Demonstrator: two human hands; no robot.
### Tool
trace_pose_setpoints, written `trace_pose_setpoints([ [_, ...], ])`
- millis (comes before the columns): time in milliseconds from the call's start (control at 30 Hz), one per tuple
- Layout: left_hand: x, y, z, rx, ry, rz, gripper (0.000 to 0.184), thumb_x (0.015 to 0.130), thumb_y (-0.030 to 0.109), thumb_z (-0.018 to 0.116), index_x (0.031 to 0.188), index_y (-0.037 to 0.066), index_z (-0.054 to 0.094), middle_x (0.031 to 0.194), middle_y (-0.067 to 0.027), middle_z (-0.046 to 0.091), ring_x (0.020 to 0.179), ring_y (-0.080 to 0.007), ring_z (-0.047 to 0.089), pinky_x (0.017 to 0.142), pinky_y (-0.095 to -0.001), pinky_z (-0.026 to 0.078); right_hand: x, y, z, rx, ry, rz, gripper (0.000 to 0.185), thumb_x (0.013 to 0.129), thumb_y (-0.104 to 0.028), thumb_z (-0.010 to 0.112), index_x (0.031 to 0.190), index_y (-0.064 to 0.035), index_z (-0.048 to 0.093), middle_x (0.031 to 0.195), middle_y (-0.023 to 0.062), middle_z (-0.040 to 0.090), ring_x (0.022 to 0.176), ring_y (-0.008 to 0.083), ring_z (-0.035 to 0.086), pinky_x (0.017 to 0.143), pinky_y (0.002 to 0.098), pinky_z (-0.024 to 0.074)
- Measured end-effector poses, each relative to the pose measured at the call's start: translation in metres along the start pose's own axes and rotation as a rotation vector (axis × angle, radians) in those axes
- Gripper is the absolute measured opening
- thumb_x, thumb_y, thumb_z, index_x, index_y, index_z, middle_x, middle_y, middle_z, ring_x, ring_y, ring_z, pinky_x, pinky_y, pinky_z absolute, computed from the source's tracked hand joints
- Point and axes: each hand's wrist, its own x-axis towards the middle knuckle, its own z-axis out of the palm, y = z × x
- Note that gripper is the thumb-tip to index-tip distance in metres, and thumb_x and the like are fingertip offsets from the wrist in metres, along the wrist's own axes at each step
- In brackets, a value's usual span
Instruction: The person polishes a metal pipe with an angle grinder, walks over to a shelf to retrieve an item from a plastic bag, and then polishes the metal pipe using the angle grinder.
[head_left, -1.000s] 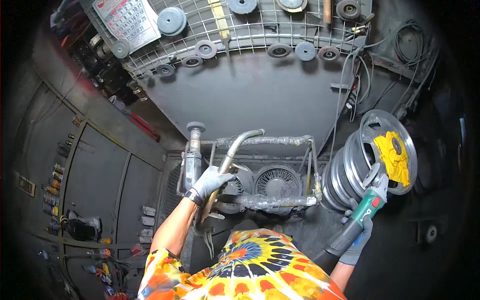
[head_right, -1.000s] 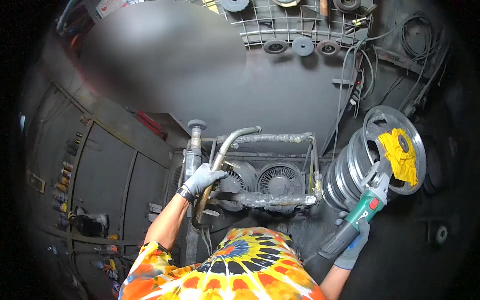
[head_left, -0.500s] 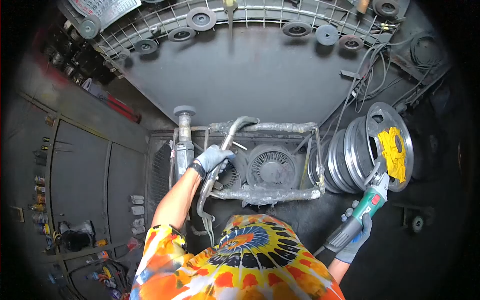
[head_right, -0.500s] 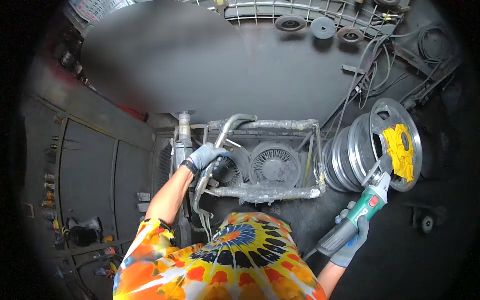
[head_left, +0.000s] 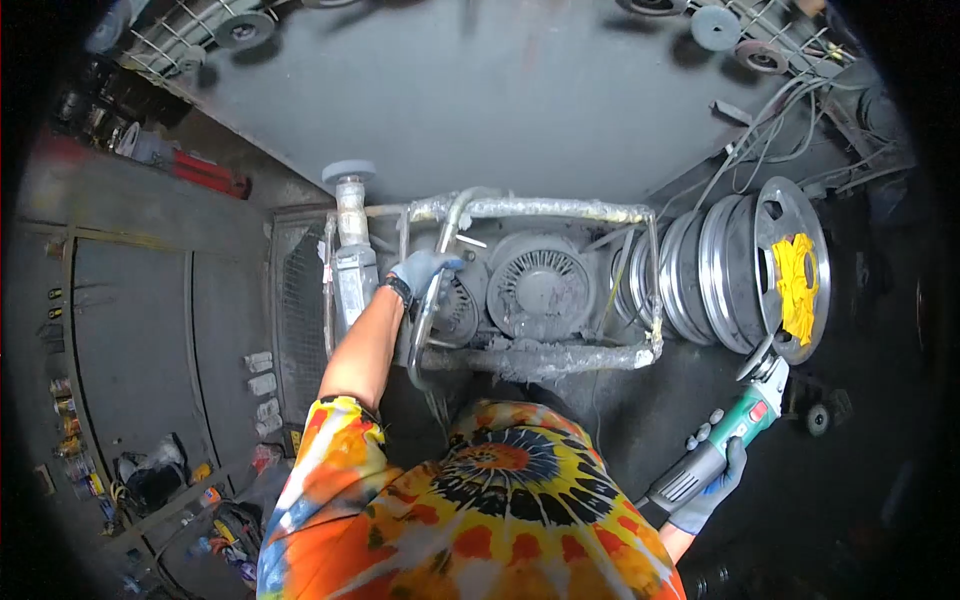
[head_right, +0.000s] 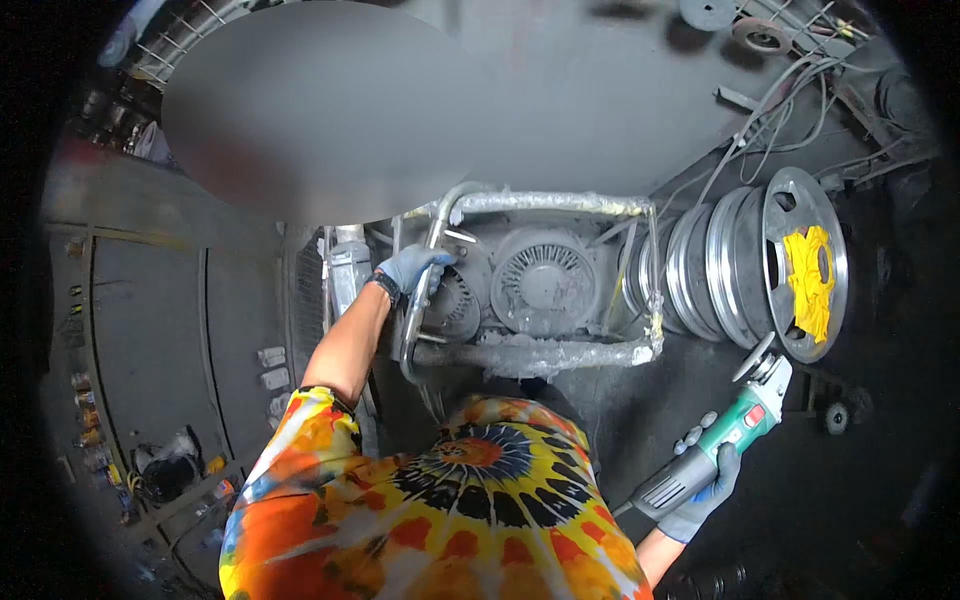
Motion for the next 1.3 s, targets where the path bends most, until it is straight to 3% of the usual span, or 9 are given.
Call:
trace_pose_setpoints([
  [200, 0.023, -0.012, -0.01, -0.009, 0.001, -0.047, 0.028, 0.094, 0.034, 0.078, 0.078, 0.016, 0.063, 0.058, 0.0023, 0.057, 0.043, -0.0123, 0.052, 0.04, -0.03, 0.043, -0.004, 0.0, 0.002, -0.082, 0.008, 0.034, 0.065, 0.101, -0.027, 0.063, 0.153, -0.0008, 0.034, 0.122, 0.02, 0.061, 0.093, 0.0253, 0.068, 0.077, 0.0391, 0.0622],
  [267, 0.035, -0.024, -0.015, 0.151, 0.05, 0.073, 0.048, 0.084, 0.056, 0.082, 0.088, 0.009, 0.073, 0.068, -0.0041, 0.066, 0.055, -0.0167, 0.062, 0.05, -0.033, 0.048, -0.002, 0.0, 0.001, -0.096, -0.005, 0.057, 0.066, 0.101, -0.027, 0.064, 0.154, -0.0008, 0.034, 0.122, 0.02, 0.061, 0.094, 0.0255, 0.068, 0.077, 0.0392, 0.0623],
  [300, 0.035, -0.024, -0.02, 0.461, 0.121, 0.071, 0.068, 0.083, 0.066, 0.078, 0.095, -0.001, 0.076, 0.082, -0.0166, 0.075, 0.072, -0.0287, 0.074, 0.065, -0.0398, 0.057, 0.0, 0.002, 0.0, -0.103, -0.022, 0.073, 0.066, 0.101, -0.027, 0.064, 0.154, -0.0008, 0.034, 0.122, 0.0201, 0.061, 0.094, 0.0257, 0.068, 0.078, 0.0393, 0.0623],
  [433, 0.002, -0.038, -0.001, 0.756, 0.406, 0.222, 0.089, 0.082, 0.075, 0.072, 0.105, -0.011, 0.073, 0.093, -0.0298, 0.075, 0.095, -0.0431, 0.075, 0.084, -0.0467, 0.058, 0.005, 0.009, -0.003, -0.065, -0.029, 0.139, 0.064, 0.101, -0.026, 0.065, 0.152, -0.0005, 0.036, 0.122, 0.0202, 0.06, 0.095, 0.0265, 0.068, 0.078, 0.0403, 0.0624],
  [533, -0.036, -0.045, 0.026, 0.632, 0.544, 0.299, 0.063, 0.087, 0.057, 0.078, 0.108, -0.003, 0.074, 0.095, -0.0209, 0.076, 0.091, -0.0315, 0.075, 0.083, -0.0422, 0.057, 0.012, 0.009, -0.013, -0.063, -0.099, 0.17, 0.063, 0.1, -0.026, 0.066, 0.15, 0.0006, 0.037, 0.122, 0.0203, 0.06, 0.094, 0.0264, 0.068, 0.076, 0.0408, 0.0627],
  [733, -0.086, -0.129, 0.039, 0.819, 1.116, 0.794, 0.028, 0.096, 0.027, 0.072, 0.116, 0.006, 0.071, 0.108, -0.0177, 0.071, 0.105, -0.0366, 0.067, 0.095, -0.047, 0.052, 0.032, 0.003, -0.047, -0.09, -0.182, 0.22, 0.063, 0.1, -0.025, 0.067, 0.149, 0.0005, 0.038, 0.118, 0.0193, 0.061, 0.09, 0.0257, 0.068, 0.073, 0.039, 0.0627],
  [967, -0.122, -0.282, 0.089, 0.499, 1.201, 0.425, 0.058, 0.104, 0.033, 0.064, 0.146, -0.005, 0.048, 0.141, -0.0321, 0.055, 0.134, -0.048, 0.052, 0.115, -0.0503, 0.042, 0.026, -0.013, -0.076, -0.084, -0.19, 0.233, 0.057, 0.101, -0.022, 0.065, 0.147, 0.001, 0.041, 0.117, 0.0188, 0.063, 0.09, 0.0249, 0.069, 0.072, 0.0381, 0.0632],
  [1233, -0.075, -0.305, 0.054, 0.347, 1.103, 0.499, 0.053, 0.111, 0.043, 0.05, 0.139, -0.001, 0.055, 0.131, -0.0299, 0.064, 0.124, -0.0503, 0.058, 0.108, -0.0504, 0.045, 0.02, -0.036, -0.084, -0.212, -0.187, 0.22, 0.056, 0.099, -0.025, 0.068, 0.143, 0.0003, 0.044, 0.116, 0.0165, 0.064, 0.091, 0.0239, 0.07, 0.074, 0.0375, 0.0649],
  [1300, -0.067, -0.315, 0.044, 0.431, 1.039, 0.496, 0.048, 0.111, 0.045, 0.049, 0.127, 0.001, 0.059, 0.111, -0.0216, 0.07, 0.098, -0.0411, 0.069, 0.088, -0.0491, 0.056, 0.02, -0.038, -0.078, -0.242, -0.201, 0.213, 0.056, 0.099, -0.025, 0.068, 0.142, 0.0001, 0.044, 0.117, 0.0165, 0.064, 0.091, 0.024, 0.07, 0.074, 0.0376, 0.0649],
])
